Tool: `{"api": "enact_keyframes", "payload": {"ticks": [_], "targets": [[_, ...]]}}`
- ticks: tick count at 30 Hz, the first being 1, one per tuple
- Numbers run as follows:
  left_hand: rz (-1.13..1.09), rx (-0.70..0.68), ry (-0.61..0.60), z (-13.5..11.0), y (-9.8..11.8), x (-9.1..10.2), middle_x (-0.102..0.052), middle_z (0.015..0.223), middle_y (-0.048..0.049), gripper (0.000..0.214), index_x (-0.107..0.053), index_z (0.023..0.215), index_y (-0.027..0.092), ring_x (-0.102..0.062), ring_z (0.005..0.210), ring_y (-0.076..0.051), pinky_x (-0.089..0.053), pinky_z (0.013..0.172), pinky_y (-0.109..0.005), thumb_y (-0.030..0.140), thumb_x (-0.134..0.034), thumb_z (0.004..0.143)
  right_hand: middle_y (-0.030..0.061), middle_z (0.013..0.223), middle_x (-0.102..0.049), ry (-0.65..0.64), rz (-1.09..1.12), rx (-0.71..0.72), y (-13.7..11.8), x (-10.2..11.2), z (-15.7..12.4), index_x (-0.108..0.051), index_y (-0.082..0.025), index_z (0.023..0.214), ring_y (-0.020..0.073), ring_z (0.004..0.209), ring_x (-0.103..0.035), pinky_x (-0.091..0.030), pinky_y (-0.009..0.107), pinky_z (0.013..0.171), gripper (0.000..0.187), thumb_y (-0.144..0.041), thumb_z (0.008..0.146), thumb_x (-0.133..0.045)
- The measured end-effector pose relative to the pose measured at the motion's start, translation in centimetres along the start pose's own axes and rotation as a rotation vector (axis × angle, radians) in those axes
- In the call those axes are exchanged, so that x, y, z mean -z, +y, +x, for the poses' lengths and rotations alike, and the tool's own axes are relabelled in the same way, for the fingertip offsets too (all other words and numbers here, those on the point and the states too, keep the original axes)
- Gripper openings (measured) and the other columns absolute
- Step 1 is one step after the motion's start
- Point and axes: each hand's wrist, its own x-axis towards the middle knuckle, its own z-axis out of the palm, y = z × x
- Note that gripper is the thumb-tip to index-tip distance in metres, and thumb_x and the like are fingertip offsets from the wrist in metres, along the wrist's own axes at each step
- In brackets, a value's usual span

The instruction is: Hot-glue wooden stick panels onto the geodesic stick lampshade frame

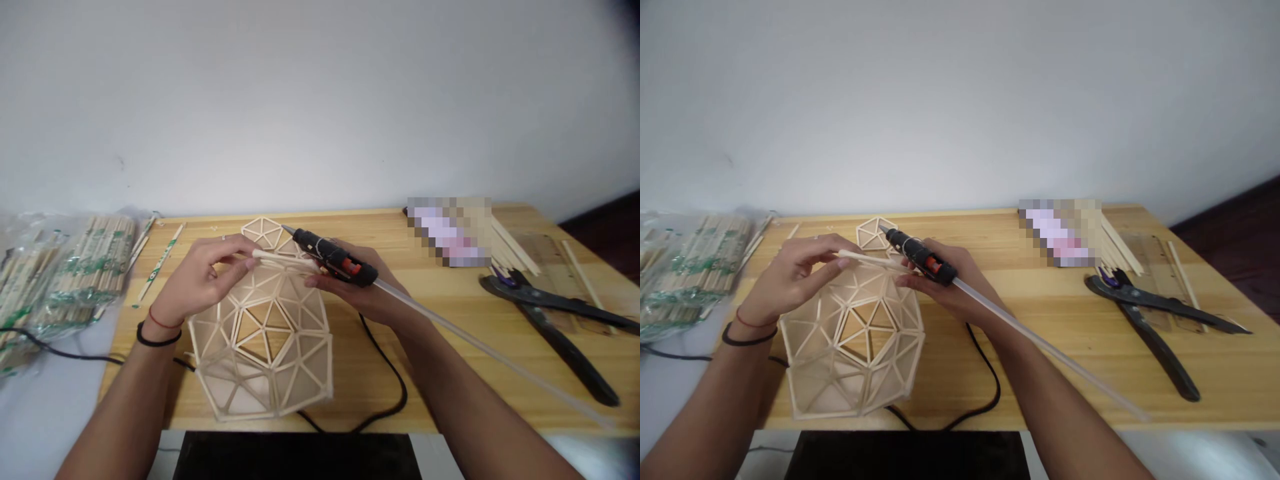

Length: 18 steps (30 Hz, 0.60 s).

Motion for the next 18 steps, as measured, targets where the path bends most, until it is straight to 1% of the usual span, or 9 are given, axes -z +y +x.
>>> {"api": "enact_keyframes", "payload": {"ticks": [2, 5, 7, 10, 13, 15, 17, 18], "targets": [[-0.029, 0.04, -0.066, 0.11, 0.0, -0.18, -0.075, 0.108, -0.0063, 0.019, -0.07, 0.109, 0.02, -0.07, 0.094, -0.019, -0.056, 0.079, -0.027, 0.031, -0.064, 0.094, 0.0002, 0.08, -0.068, -0.006, 0.001, -0.006, -0.08, 0.01, 0.03, -0.068, -0.018, 0.086, 0.0162, 0.071, -0.059, -0.043, 0.027, 0.065, 0.036, -0.048, 0.074, -0.084], [-0.052, 0.074, -0.139, 0.24, -0.13, -0.48, -0.074, 0.107, -0.0035, 0.018, -0.068, 0.11, 0.021, -0.069, 0.093, -0.018, -0.056, 0.081, -0.026, 0.026, -0.064, 0.093, 0.0007, 0.079, -0.068, -0.007, -0.004, -0.012, -0.07, 0.04, 0.03, -0.069, -0.018, 0.087, 0.0166, 0.072, -0.06, -0.045, 0.027, 0.066, 0.035, -0.048, 0.075, -0.083], [-0.065, 0.074, -0.147, 0.28, -0.24, -0.6, -0.073, 0.106, -0.0028, 0.016, -0.068, 0.109, 0.021, -0.068, 0.092, -0.016, -0.055, 0.08, -0.025, 0.022, -0.061, 0.094, 0.0006, 0.078, -0.068, -0.011, -0.015, -0.012, -0.04, 0.05, 0.0, -0.07, -0.018, 0.089, 0.0165, 0.071, -0.06, -0.045, 0.027, 0.066, 0.034, -0.047, 0.077, -0.082], [-0.06, 0.096, -0.144, 0.31, -0.3, -0.58, -0.073, 0.104, -0.0029, 0.015, -0.069, 0.106, 0.021, -0.068, 0.089, -0.015, -0.053, 0.074, -0.022, 0.022, -0.061, 0.094, 0.0015, 0.081, -0.07, -0.012, -0.039, -0.003, 0.01, 0.01, -0.04, -0.07, -0.018, 0.092, 0.0166, 0.072, -0.062, -0.046, 0.027, 0.066, 0.032, -0.046, 0.08, -0.08], [-0.054, 0.105, -0.138, 0.33, -0.26, -0.44, -0.074, 0.096, -0.0024, 0.012, -0.07, 0.101, 0.02, -0.065, 0.076, -0.013, -0.049, 0.064, -0.021, 0.025, -0.062, 0.093, 0.0027, 0.085, -0.071, -0.009, -0.047, 0.005, 0.02, -0.07, -0.05, -0.07, -0.018, 0.094, 0.0171, 0.074, -0.063, -0.047, 0.027, 0.068, 0.032, -0.046, 0.082, -0.078], [-0.041, 0.102, -0.136, 0.32, -0.25, -0.37, -0.074, 0.091, -0.0011, 0.012, -0.071, 0.099, 0.019, -0.059, 0.065, -0.01, -0.044, 0.058, -0.021, 0.025, -0.063, 0.093, 0.0026, 0.085, -0.071, -0.012, -0.044, 0.013, 0.0, -0.12, -0.04, -0.069, -0.018, 0.093, 0.0168, 0.074, -0.063, -0.046, 0.027, 0.068, 0.031, -0.046, 0.082, -0.078], [-0.031, 0.111, -0.138, 0.31, -0.26, -0.32, -0.073, 0.087, -0.0005, 0.013, -0.072, 0.099, 0.019, -0.054, 0.06, -0.01, -0.041, 0.055, -0.022, 0.025, -0.064, 0.092, 0.0019, 0.084, -0.069, -0.016, -0.037, 0.021, -0.06, -0.15, -0.02, -0.068, -0.018, 0.092, 0.016, 0.074, -0.061, -0.046, 0.026, 0.068, 0.03, -0.045, 0.083, -0.078], [-0.033, 0.117, -0.14, 0.3, -0.26, -0.31, -0.073, 0.086, -0.0008, 0.014, -0.072, 0.1, 0.019, -0.055, 0.06, -0.01, -0.04, 0.054, -0.022, 0.026, -0.064, 0.091, 0.0013, 0.082, -0.068, -0.02, -0.033, 0.022, -0.08, -0.15, -0.01, -0.068, -0.018, 0.091, 0.0156, 0.073, -0.061, -0.046, 0.026, 0.068, 0.029, -0.044, 0.083, -0.078]]}}
